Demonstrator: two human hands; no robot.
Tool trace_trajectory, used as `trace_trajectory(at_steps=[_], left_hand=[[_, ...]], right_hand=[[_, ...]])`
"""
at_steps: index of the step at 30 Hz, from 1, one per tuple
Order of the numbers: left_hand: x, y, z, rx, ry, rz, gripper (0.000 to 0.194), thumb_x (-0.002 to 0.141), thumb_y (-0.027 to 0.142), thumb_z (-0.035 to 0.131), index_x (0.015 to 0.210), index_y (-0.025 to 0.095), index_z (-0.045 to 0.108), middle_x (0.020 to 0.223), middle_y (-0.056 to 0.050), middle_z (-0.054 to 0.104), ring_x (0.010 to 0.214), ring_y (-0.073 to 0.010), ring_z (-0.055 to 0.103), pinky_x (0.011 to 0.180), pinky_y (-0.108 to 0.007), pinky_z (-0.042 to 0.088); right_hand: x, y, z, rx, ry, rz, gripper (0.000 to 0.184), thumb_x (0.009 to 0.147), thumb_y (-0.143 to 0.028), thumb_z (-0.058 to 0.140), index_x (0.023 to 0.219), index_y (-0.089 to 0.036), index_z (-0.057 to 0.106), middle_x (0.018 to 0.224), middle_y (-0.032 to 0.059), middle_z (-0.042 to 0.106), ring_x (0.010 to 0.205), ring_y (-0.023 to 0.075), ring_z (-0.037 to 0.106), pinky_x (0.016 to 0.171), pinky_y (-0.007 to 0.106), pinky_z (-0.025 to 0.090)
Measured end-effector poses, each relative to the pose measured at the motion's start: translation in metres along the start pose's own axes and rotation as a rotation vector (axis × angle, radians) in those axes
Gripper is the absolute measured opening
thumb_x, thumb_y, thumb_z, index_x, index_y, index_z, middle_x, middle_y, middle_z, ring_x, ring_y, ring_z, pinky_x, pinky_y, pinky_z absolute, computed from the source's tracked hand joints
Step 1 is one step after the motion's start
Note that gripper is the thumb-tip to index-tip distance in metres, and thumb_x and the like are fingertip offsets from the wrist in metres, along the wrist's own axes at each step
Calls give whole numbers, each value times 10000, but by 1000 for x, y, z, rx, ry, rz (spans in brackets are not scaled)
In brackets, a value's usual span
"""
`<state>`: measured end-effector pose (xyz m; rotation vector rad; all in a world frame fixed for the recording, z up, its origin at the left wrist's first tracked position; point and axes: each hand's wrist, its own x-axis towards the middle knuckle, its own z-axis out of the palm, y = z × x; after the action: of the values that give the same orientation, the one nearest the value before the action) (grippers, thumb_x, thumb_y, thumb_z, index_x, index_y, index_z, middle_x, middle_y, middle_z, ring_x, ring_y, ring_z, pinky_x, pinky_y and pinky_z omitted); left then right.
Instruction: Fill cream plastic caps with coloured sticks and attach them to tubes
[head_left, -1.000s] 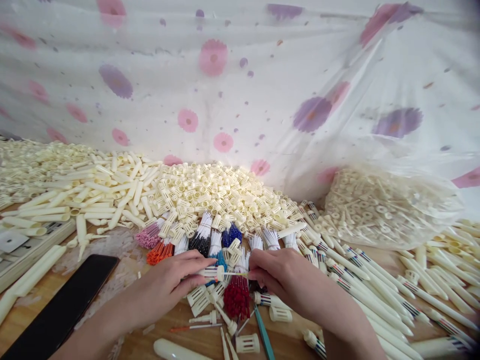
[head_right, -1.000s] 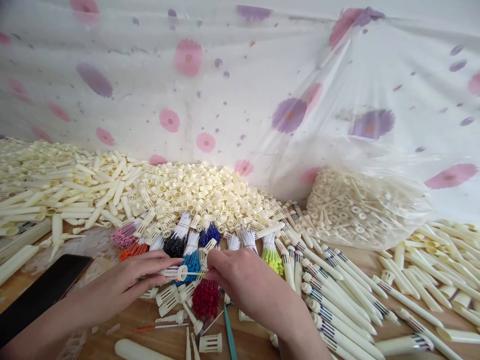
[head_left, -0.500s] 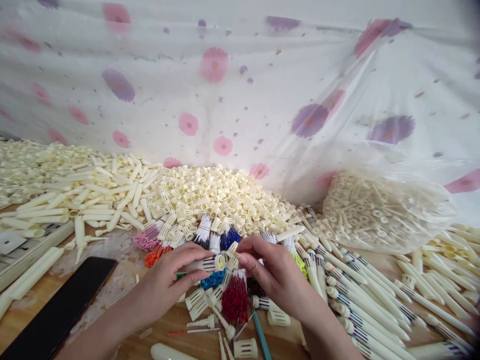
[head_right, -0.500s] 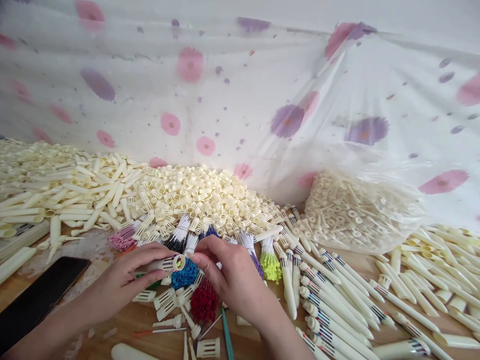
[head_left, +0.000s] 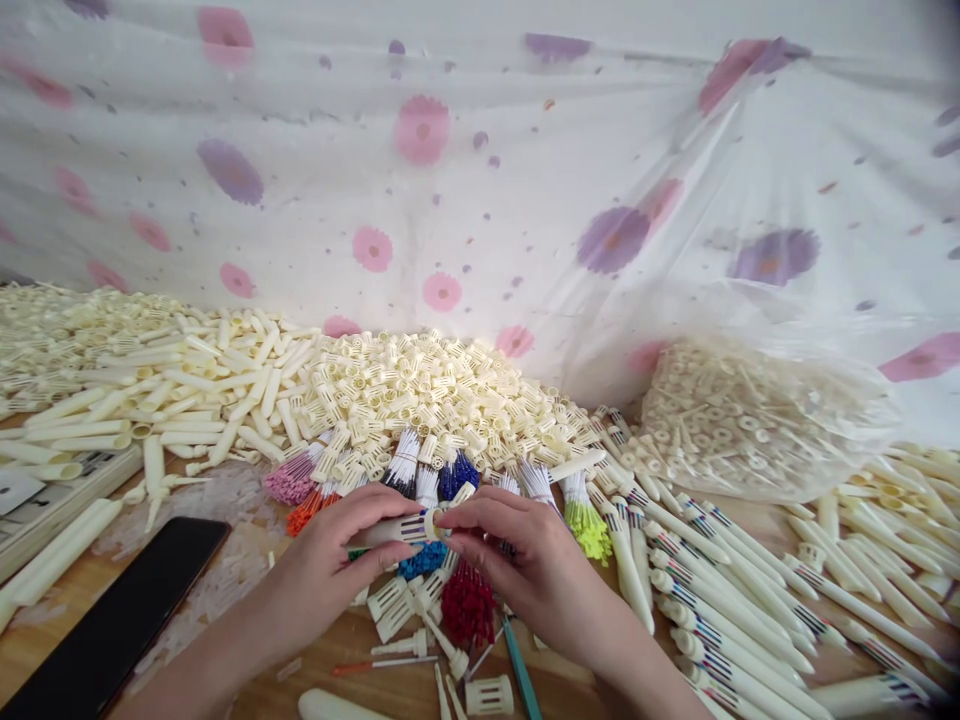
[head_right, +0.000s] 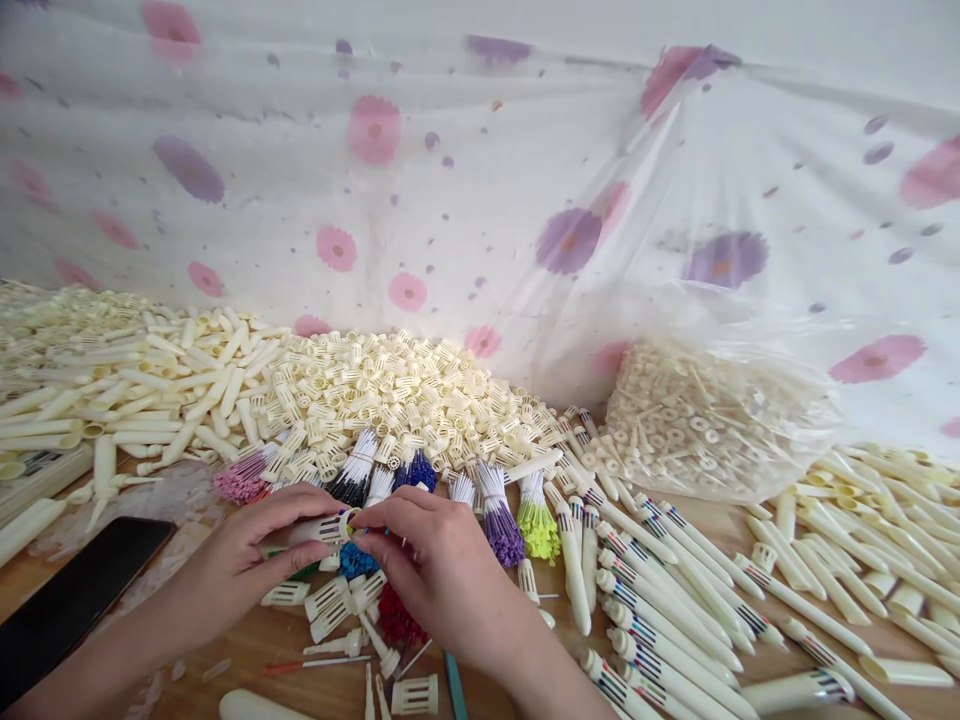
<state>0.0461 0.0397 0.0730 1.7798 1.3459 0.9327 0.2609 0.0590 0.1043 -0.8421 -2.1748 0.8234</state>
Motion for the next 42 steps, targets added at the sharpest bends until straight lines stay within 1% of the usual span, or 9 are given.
trace_trajectory(at_steps=[10,14,17,20,26,29,33,37,42], left_hand=[[1,0,2,-67,-63,-12,216,820,289,595,1002,335,701,1029,-17,658,972,-192,627,769,-223,534],[1,0,3,-9,16,3,221,816,282,588,1000,308,707,1015,-32,645,947,-198,629,695,-210,549],[1,-1,3,38,139,40,249,815,267,577,1026,305,702,1034,-41,641,953,-207,624,647,-209,554],[1,-4,4,50,202,71,257,800,238,586,1012,308,712,1005,-37,655,946,-208,625,717,-250,551],[6,-6,8,-160,195,-47,175,680,208,688,839,243,752,895,-38,679,868,-217,645,754,-298,535],[7,0,6,-239,120,-138,163,673,212,701,830,214,745,835,-35,698,819,-216,648,722,-300,525],[8,9,1,-352,-11,-257,204,687,261,704,878,194,731,849,-42,733,804,-215,651,720,-309,504],[8,9,2,-470,-1,-371,248,603,236,758,839,175,713,788,-29,722,743,-194,634,682,-296,491],[7,1,7,-485,60,-300,181,598,183,764,732,196,644,698,24,628,699,-156,578,640,-254,455]], right_hand=[[2,2,7,59,22,9,189,895,-171,507,939,-209,687,808,18,631,714,111,555,654,230,422],[1,2,16,293,68,266,156,851,-234,562,932,-217,694,804,12,624,697,110,536,612,228,421],[2,1,23,606,9,534,285,801,-347,598,1038,-200,658,707,-14,560,527,74,443,465,200,369],[3,1,30,746,-12,640,386,744,-408,632,1061,-188,640,661,-38,507,457,51,365,407,186,308],[4,6,45,505,166,439,258,765,-401,604,853,-164,652,683,3,567,593,100,465,526,222,377],[4,5,47,372,198,356,222,792,-372,574,813,-159,631,655,2,554,581,103,459,517,223,373],[5,1,45,445,205,358,259,801,-393,564,887,-155,617,725,24,590,580,99,481,518,221,393],[5,-3,45,523,224,395,265,782,-398,578,895,-161,614,741,37,614,564,103,501,486,214,412],[2,-6,48,338,285,287,175,793,-288,536,854,-156,634,691,35,604,531,105,513,440,199,407]])
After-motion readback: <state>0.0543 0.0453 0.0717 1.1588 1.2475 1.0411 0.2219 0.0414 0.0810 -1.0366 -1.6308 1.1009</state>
